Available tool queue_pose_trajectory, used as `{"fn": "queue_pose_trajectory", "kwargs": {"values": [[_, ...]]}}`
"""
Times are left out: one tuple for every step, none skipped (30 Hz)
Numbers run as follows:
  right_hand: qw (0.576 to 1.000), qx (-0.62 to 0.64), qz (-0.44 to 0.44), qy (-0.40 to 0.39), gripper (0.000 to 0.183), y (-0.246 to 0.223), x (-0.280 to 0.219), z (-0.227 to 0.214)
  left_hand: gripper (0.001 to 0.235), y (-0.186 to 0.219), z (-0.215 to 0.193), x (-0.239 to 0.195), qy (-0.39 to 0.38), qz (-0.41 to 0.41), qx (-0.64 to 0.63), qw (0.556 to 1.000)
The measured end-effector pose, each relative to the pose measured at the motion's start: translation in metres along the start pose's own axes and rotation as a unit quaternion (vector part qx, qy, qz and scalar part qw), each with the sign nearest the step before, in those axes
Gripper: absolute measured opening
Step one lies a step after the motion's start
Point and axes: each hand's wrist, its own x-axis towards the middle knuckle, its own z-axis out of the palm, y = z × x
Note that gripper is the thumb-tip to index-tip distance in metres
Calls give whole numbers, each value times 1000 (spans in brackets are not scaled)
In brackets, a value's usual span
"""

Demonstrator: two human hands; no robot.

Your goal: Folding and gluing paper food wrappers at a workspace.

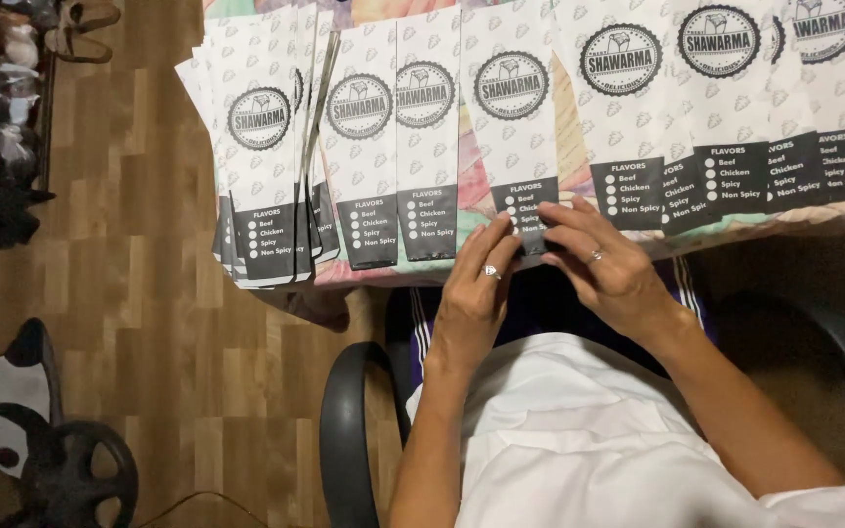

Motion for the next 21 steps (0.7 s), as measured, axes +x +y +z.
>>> {"fn": "queue_pose_trajectory", "kwargs": {"values": [[1000, -2, 2, 4, 22, 2, -2, -3, 22, -1, 4, -1, 4, 10, -1, 1000], [1000, -2, 3, 3, 22, 3, -3, -4, 22, -1, 4, 0, 3, 9, -1, 1000], [1000, -8, 1, 6, 21, 3, -4, -6, 17, 0, 5, 1, 10, 13, -14, 1000], [1000, -13, -2, 9, 20, 4, -4, -8, 12, 0, 6, 2, 16, 19, -28, 999], [1000, -14, -1, 8, 20, 5, -7, -7, 12, 0, 7, 1, 16, 18, -28, 999], [1000, -11, -1, 11, 18, 6, -8, -6, 10, -1, 7, 1, 17, 21, -31, 999], [1000, -9, 0, 14, 16, 7, -10, -5, 8, -2, 8, 1, 18, 24, -34, 999], [1000, -7, 0, 14, 16, 7, -10, -5, 8, -3, 8, 0, 18, 23, -32, 999], [1000, -6, 2, 17, 14, 7, -10, -5, 7, -3, 7, 0, 15, 20, -33, 999], [1000, -5, 5, 20, 13, 7, -10, -5, 6, -4, 7, 0, 13, 17, -34, 999], [1000, -4, 5, 20, 13, 7, -9, -6, 6, -6, 9, -1, 13, 17, -33, 999], [1000, 0, 8, 17, 10, 7, -9, -6, 6, -7, 10, -2, 13, 13, -36, 999], [1000, 4, 12, 15, 8, 6, -8, -7, 6, -8, 11, -4, 13, 10, -38, 999], [1000, 4, 13, 14, 8, 6, -8, -7, 6, -8, 12, -4, 12, 9, -38, 999], [1000, 12, 22, 16, 7, 5, -7, -7, 4, -8, 13, -5, 13, -11, -56, 998], [999, 21, 30, 18, 6, 4, -7, -7, 3, -9, 14, -5, 14, -30, -74, 997], [999, 20, 32, 18, 6, 4, -6, -7, 3, -9, 17, -7, 13, -30, -75, 997], [998, 29, 43, 19, 4, 3, -6, -8, 2, -9, 20, -8, 21, -41, -74, 996], [998, 37, 55, 20, 2, 2, -6, -8, 2, -9, 23, -10, 29, -51, -74, 996], [998, 38, 56, 20, 2, 0, -3, -7, 2, -7, 22, -8, 28, -52, -74, 996], [996, 50, 74, 30, 4, -3, -1, -7, 3, -4, 22, -6, 29, -66, -76, 995]]}}
